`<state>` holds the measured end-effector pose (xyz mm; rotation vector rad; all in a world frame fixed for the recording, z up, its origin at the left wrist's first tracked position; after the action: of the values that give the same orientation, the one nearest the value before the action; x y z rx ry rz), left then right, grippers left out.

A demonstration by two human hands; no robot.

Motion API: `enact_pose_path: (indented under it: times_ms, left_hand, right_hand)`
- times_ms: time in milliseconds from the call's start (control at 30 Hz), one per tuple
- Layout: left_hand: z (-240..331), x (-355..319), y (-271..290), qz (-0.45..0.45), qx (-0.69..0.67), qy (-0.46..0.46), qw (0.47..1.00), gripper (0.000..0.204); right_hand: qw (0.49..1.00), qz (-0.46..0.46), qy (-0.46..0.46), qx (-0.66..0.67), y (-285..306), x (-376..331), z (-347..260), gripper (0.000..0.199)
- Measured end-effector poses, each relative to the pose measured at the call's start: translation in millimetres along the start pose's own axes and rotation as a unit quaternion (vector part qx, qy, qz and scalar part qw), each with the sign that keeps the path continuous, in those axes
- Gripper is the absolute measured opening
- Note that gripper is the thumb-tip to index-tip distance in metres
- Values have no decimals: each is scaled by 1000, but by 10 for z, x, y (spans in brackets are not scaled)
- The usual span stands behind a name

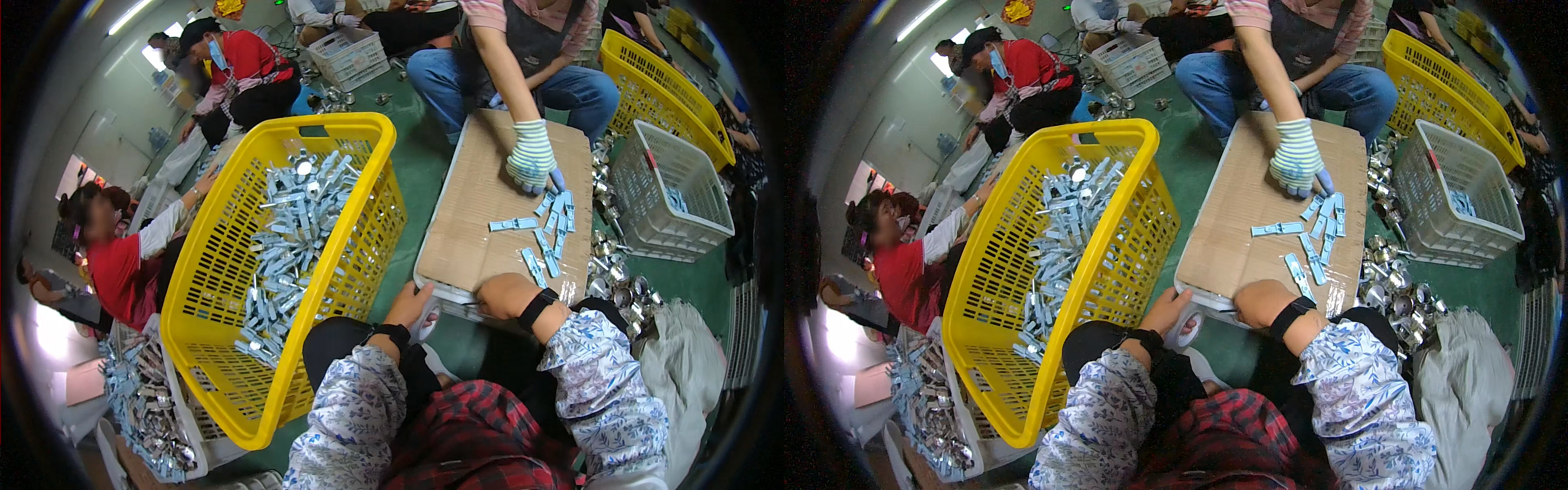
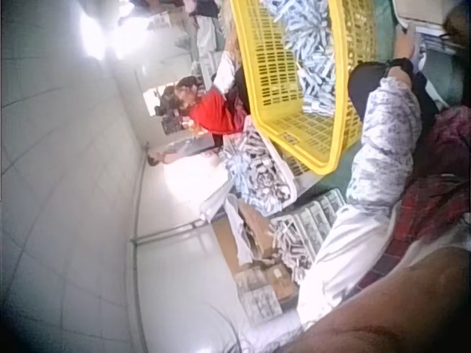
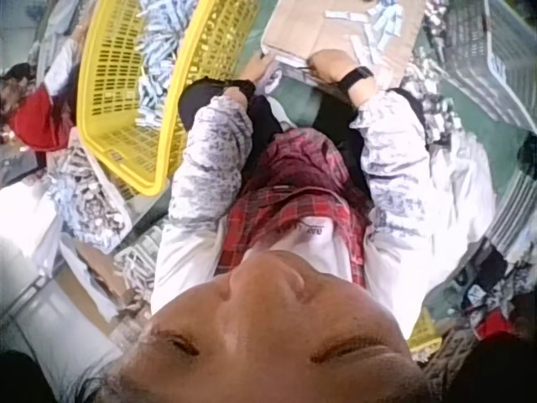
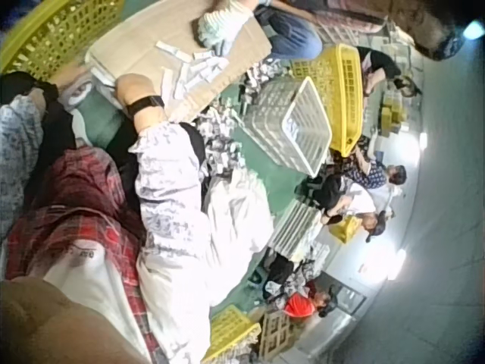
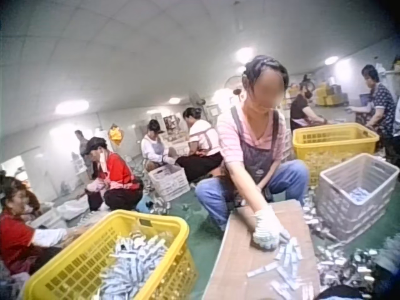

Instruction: Sorting and assembling small metal bracket components in a factory setting.

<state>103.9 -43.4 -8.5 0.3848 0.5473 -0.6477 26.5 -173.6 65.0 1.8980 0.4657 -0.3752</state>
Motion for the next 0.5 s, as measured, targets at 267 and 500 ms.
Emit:
enact_pose_path:
  times_ms: [267,500]
  left_hand:
    - [-100,126,40,21,21,-39,999,35]
    - [-84,105,85,50,-19,-124,991,27]
  right_hand:
    - [1000,11,15,-11,-28,10,26,26]
    - [1000,20,0,4,7,42,-1,24]
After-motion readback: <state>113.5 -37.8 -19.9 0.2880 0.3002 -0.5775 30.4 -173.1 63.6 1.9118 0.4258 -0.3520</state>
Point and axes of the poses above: each hand's wrist, its own x-axis towards the middle knuckle, its own y-axis out of the back of the hand, z = x × y, the point moved 10 cm from there along x, towards the middle knuckle, and after that the axes turned 5 degrees about x, right-handed, at the moved point
